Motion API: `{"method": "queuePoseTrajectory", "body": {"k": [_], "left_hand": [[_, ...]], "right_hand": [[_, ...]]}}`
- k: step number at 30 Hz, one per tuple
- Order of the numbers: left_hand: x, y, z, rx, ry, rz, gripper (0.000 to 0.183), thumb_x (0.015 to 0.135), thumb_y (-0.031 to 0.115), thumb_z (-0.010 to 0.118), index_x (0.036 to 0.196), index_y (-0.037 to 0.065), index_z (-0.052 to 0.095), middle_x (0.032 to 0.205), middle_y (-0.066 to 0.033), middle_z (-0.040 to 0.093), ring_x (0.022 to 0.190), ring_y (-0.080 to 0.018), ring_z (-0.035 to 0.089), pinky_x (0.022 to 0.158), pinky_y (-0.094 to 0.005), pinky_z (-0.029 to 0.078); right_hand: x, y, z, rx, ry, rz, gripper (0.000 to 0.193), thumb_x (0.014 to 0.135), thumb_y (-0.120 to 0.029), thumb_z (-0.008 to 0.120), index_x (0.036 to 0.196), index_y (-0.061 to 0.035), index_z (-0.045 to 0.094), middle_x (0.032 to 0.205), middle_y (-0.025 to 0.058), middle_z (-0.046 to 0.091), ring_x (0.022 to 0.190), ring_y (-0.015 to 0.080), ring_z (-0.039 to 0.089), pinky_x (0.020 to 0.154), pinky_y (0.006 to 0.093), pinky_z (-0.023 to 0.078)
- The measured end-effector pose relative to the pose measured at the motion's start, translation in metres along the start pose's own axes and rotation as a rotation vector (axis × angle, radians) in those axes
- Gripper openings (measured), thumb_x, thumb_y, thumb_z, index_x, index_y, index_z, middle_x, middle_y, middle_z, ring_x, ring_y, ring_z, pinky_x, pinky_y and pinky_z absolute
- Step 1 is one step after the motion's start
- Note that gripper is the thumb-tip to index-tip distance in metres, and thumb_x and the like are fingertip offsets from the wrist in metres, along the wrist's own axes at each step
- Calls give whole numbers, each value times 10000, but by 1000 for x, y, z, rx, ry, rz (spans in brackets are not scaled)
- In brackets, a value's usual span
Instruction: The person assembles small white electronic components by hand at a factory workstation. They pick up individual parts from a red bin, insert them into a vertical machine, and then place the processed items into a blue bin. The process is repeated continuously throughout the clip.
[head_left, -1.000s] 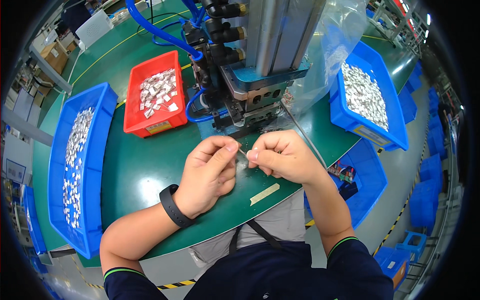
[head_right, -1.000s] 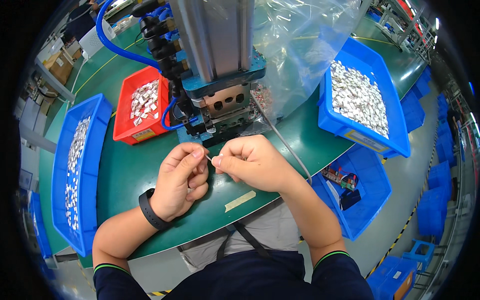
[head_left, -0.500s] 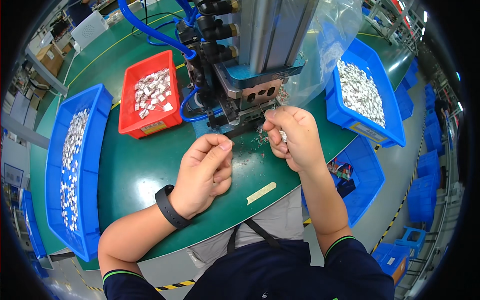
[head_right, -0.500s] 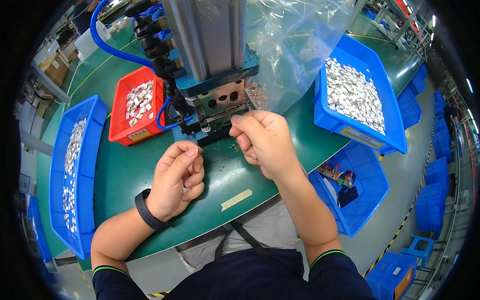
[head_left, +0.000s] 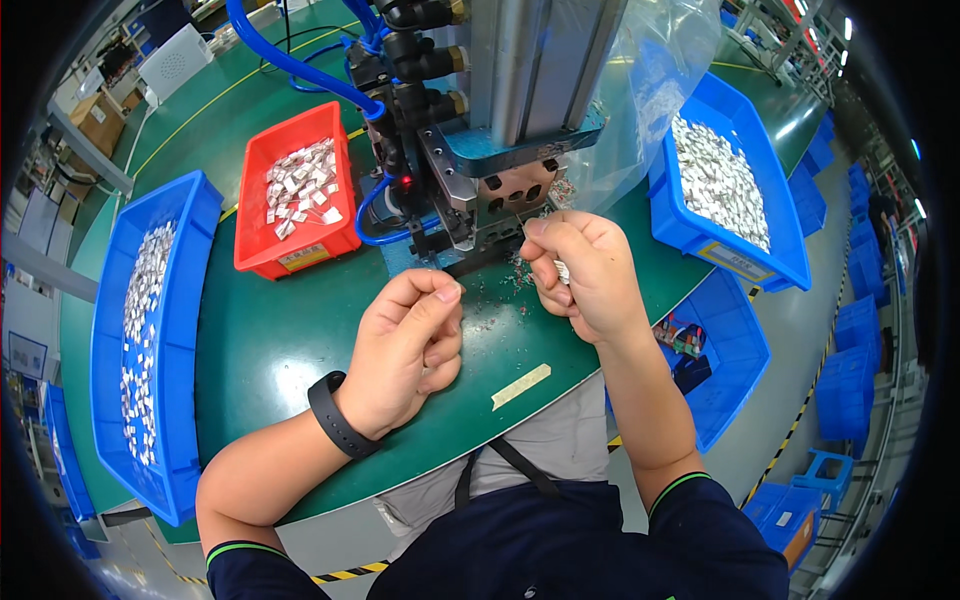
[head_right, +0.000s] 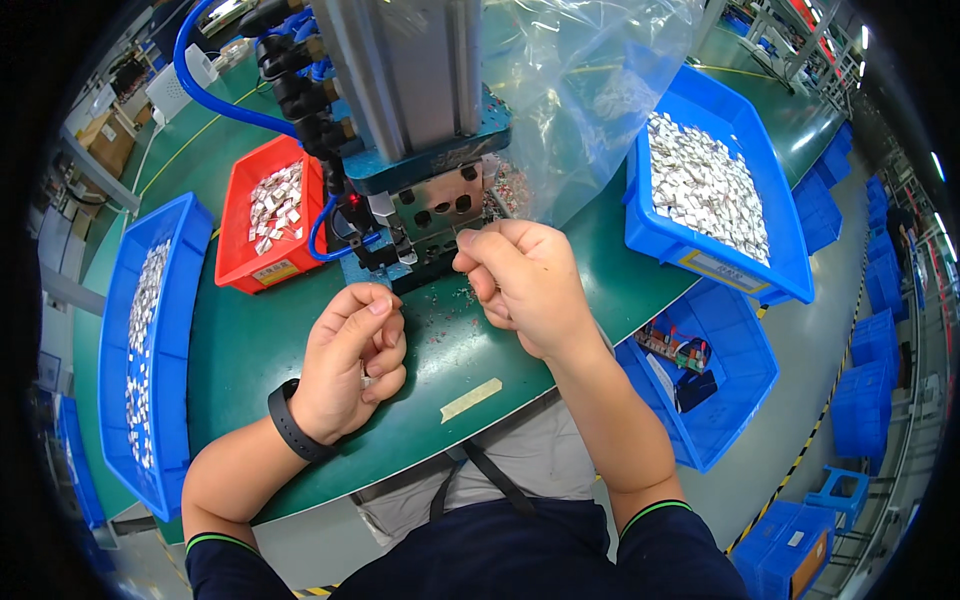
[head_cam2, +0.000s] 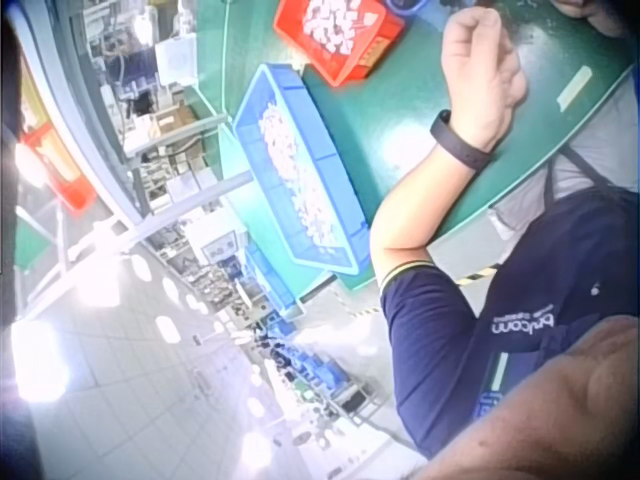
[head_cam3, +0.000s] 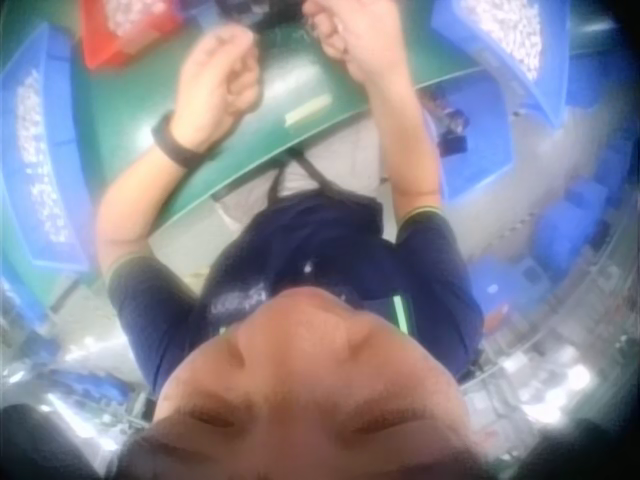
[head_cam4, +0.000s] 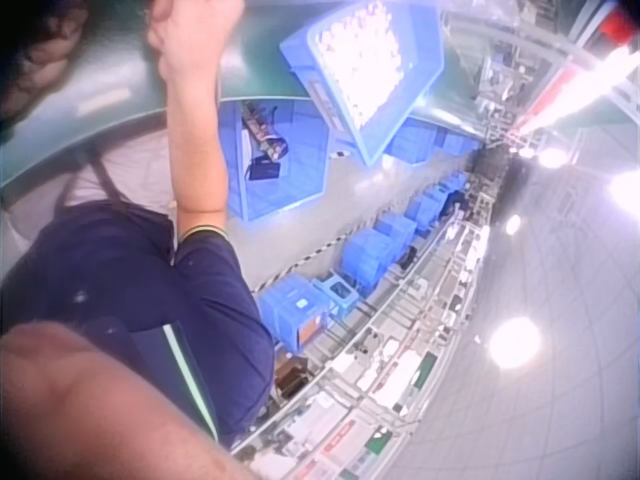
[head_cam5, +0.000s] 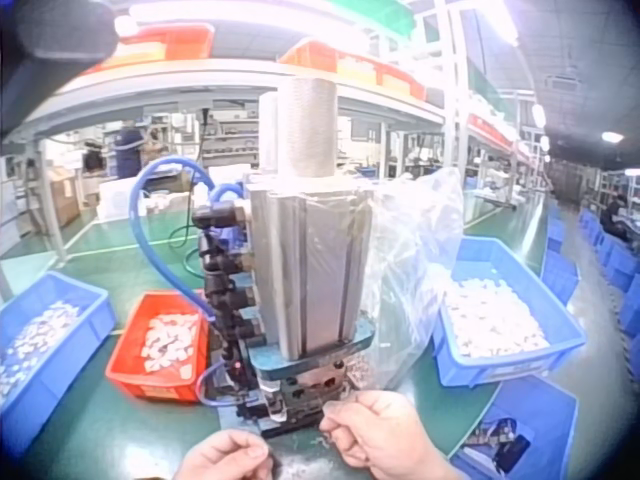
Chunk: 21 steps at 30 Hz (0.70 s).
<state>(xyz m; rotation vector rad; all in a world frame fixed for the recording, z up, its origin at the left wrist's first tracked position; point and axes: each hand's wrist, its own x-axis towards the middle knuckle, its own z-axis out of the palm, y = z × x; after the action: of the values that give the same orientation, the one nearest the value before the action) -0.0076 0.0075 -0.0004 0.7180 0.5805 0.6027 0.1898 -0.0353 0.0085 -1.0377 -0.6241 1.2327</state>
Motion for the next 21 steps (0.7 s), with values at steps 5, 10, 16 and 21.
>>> {"method": "queuePoseTrajectory", "body": {"k": [5,10,16,21], "left_hand": [[0,0,-1,0,6,-1,78,960,190,539,984,116,532,755,-12,455,516,-60,324,389,-187,235],[-1,2,0,22,-12,-7,109,953,169,546,1012,80,564,753,-8,456,513,-57,330,384,-190,242],[-1,2,4,44,-21,-2,115,953,146,546,1015,54,579,733,10,452,510,-42,338,381,-188,250],[-1,0,-1,53,-25,9,108,956,153,552,1009,64,580,727,8,457,505,-38,341,382,-186,252]], "right_hand": [[0,2,0,9,-4,-13,197,888,-136,613,762,15,596,545,9,499,370,24,343,334,198,216],[-8,5,0,-152,-132,7,195,895,-153,614,770,-4,607,559,-2,517,405,18,375,357,190,243],[-15,0,6,-344,-338,15,195,903,-168,619,774,-21,626,589,-18,537,489,16,432,428,184,307],[-15,-1,10,-391,-389,52,195,909,-182,621,796,-24,624,616,-24,536,551,16,450,479,175,327]]}}
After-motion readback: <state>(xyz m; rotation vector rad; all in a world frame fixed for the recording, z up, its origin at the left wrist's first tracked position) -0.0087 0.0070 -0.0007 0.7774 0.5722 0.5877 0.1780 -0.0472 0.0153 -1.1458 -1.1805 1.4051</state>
